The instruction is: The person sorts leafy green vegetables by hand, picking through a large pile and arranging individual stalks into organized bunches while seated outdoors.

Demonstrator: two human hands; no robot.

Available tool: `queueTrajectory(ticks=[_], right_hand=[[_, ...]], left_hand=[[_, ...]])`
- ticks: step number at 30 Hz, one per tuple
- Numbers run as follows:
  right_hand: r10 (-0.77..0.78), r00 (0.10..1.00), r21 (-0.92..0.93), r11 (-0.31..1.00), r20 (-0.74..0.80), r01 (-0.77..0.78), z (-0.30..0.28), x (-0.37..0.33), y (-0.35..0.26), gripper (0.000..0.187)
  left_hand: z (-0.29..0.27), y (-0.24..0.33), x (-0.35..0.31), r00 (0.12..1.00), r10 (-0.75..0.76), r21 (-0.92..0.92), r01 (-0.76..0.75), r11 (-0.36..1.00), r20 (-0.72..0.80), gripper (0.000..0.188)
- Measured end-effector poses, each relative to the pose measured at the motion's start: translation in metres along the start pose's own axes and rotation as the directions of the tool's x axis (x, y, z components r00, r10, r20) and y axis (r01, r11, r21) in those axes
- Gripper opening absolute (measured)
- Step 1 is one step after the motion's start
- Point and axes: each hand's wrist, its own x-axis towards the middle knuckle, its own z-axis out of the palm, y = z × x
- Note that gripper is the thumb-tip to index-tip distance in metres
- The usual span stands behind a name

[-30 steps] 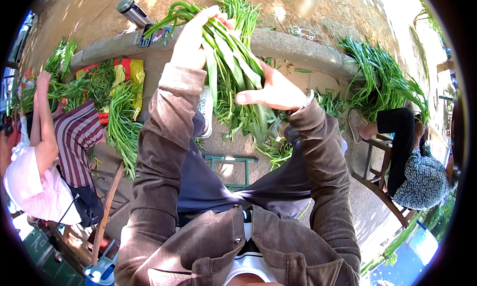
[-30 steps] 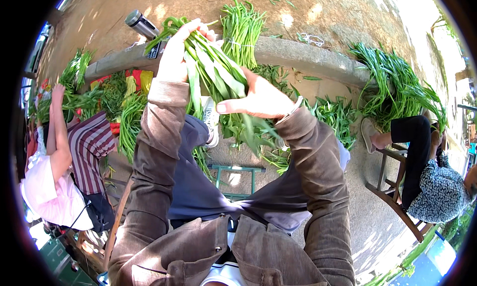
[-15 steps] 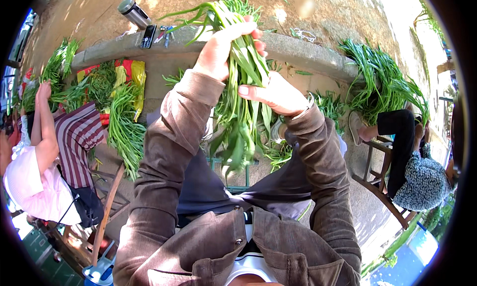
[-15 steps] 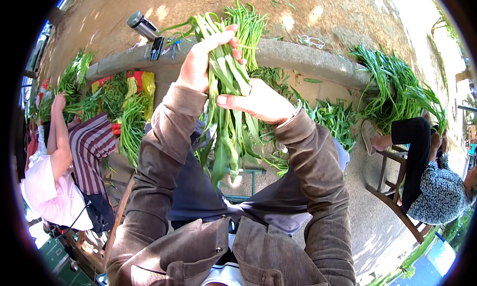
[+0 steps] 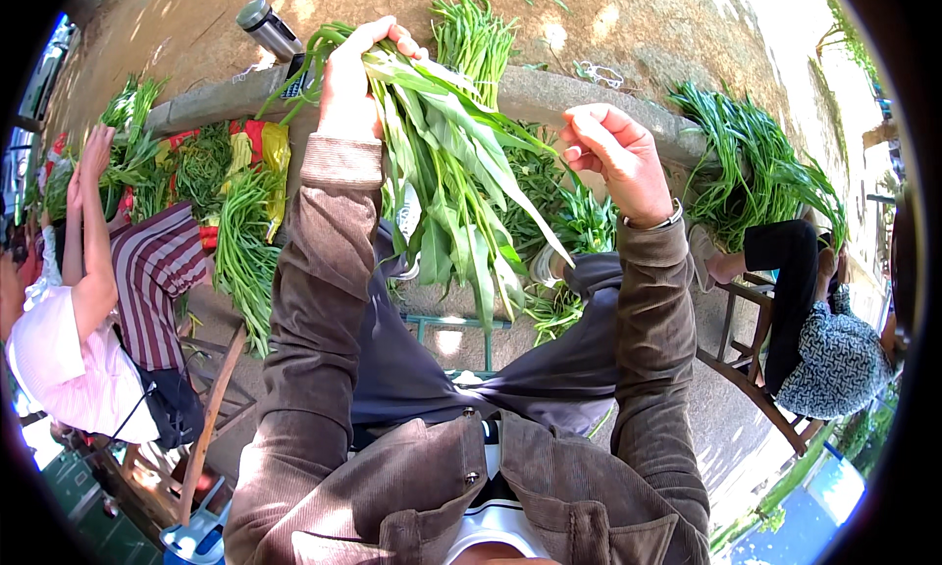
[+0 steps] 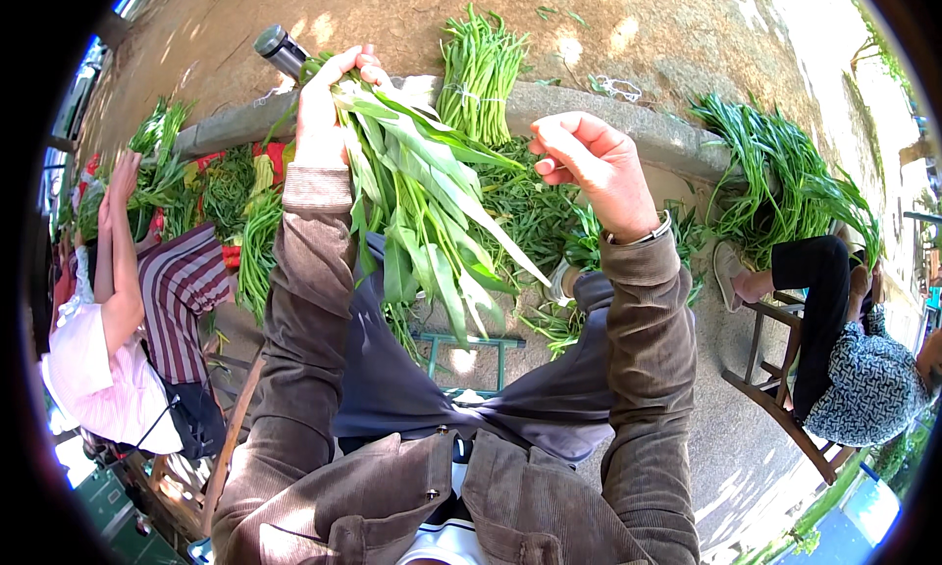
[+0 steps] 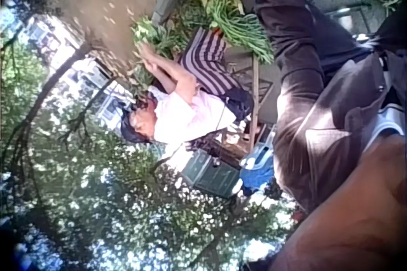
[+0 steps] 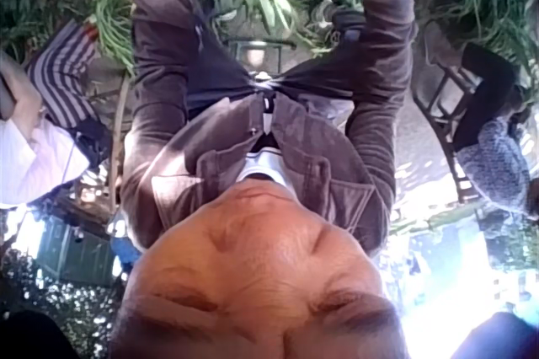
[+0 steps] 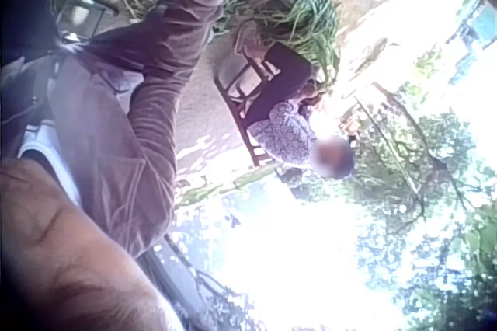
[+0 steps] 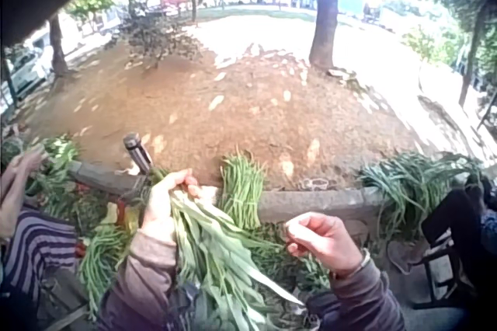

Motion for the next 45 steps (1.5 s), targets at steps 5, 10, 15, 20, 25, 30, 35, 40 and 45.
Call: queueTrajectory(ticks=[5, 10, 15, 20, 25, 30, 35, 40, 45], right_hand=[[-0.066, 0.993, -0.186, 0.979, 0.095, 0.083, 0.01, -0.004, -0.004, 0.02], [-0.144, 0.966, -0.301, 0.931, 0.214, 0.205, 0.014, -0.005, 0.007, 0.018], [-0.269, 0.944, -0.548, 0.768, 0.193, 0.331, 0.016, 0.0, 0.015, 0.011], [-0.22, 0.968, -0.171, 0.965, -0.12, 0.199, 0.011, 0.006, 0.005, 0.013], [-0.201, 0.944, -0.163, 0.973, -0.263, 0.162, -0.006, 0.006, -0.005, 0.014], [-0.09, 0.992, -0.332, 0.936, 0.092, 0.115, -0.003, 0.002, 0.007, 0.031], [-0.243, 0.97, -0.323, 0.919, -0.009, 0.227, 0.026, 0.003, 0.016, 0.037], [-0.376, 0.927, -0.391, 0.853, -0.003, 0.345, 0.053, 0.005, 0.019, 0.026], [-0.505, 0.862, -0.561, 0.7, 0.046, 0.441, 0.06, 0.009, 0.025, 0.019]], left_hand=[[0.0, -0.001, 0.0, 0.998, 0.056, 0.07, -0.057, 0.996, 0.017, 0.018], [0.002, -0.007, 0.002, 0.996, 0.088, 0.144, -0.091, 0.985, 0.028, 0.018], [0.003, -0.014, 0.001, 0.993, 0.122, 0.145, -0.121, 0.982, 0.007, 0.012], [0.007, -0.01, -0.004, 0.977, 0.207, 0.206, -0.193, 0.959, -0.048, 0.009], [0.012, -0.012, -0.011, 0.934, 0.352, 0.273, -0.322, 0.907, -0.069, 0.011], [0.015, -0.019, -0.011, 0.934, 0.353, 0.242, -0.331, 0.912, -0.05, 0.021], [0.026, -0.035, -0.019, 0.937, 0.347, 0.333, -0.335, 0.881, 0.025, 0.041], [0.025, -0.046, -0.016, 0.93, 0.333, 0.484, -0.366, 0.795, 0.157, 0.054], [0.022, -0.054, -0.011, 0.917, 0.332, 0.515, -0.399, 0.759, 0.222, 0.055]])
